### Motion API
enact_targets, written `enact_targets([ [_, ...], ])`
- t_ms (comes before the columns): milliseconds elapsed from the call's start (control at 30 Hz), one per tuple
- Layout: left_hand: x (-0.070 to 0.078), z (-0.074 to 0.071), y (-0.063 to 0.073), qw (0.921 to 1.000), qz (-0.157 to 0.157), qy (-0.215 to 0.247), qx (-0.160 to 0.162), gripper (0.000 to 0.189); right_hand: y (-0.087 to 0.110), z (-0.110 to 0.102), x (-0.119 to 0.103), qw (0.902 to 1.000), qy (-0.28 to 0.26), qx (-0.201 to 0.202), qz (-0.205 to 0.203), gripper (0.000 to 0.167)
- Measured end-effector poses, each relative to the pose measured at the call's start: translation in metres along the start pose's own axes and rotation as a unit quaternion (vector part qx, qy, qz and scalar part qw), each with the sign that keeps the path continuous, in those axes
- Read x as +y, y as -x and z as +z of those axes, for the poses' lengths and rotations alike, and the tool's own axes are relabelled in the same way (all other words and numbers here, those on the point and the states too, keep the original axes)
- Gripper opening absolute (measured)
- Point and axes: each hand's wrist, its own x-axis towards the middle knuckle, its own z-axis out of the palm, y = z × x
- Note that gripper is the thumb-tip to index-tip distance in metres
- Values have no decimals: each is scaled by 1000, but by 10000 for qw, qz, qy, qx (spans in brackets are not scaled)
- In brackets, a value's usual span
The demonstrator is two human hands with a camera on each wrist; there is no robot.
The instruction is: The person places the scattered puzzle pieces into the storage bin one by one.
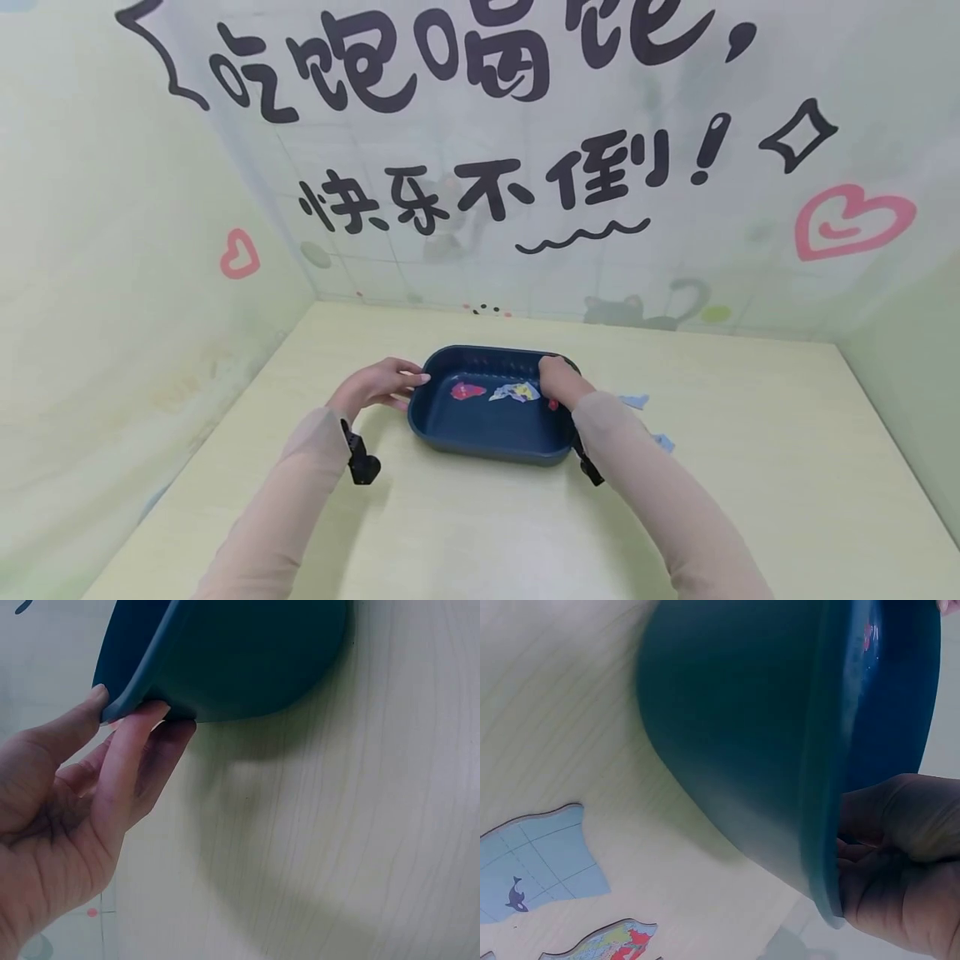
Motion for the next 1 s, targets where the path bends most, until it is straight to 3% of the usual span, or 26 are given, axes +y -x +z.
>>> enact_targets([
  [233,0,5,-1,10000,-6,-24,-26,49,11,-2,1,9999,48,83,-104,16],
  [333,0,4,-2,10000,-3,-25,-34,49,10,-7,2,9999,-8,128,-105,9],
  [433,0,2,-2,9999,42,-45,-79,50,1,-11,10,9995,-73,251,-171,22],
  [500,0,0,-2,9999,45,-38,-96,50,-14,-7,28,9967,-360,539,-483,21],
  [600,0,-2,-2,9999,38,-40,-118,50,-15,-12,40,9934,-817,619,-516,18],
  [700,0,-3,-2,9999,33,-62,-128,51,1,-24,43,9871,-1389,679,-410,21],
  [733,1,-3,-2,9999,29,-69,-129,51,16,-34,35,9880,-1425,586,-147,23],
  [1000,4,-1,-3,9998,16,-124,-160,51,46,-44,73,9808,-1800,750,-85,31],
])
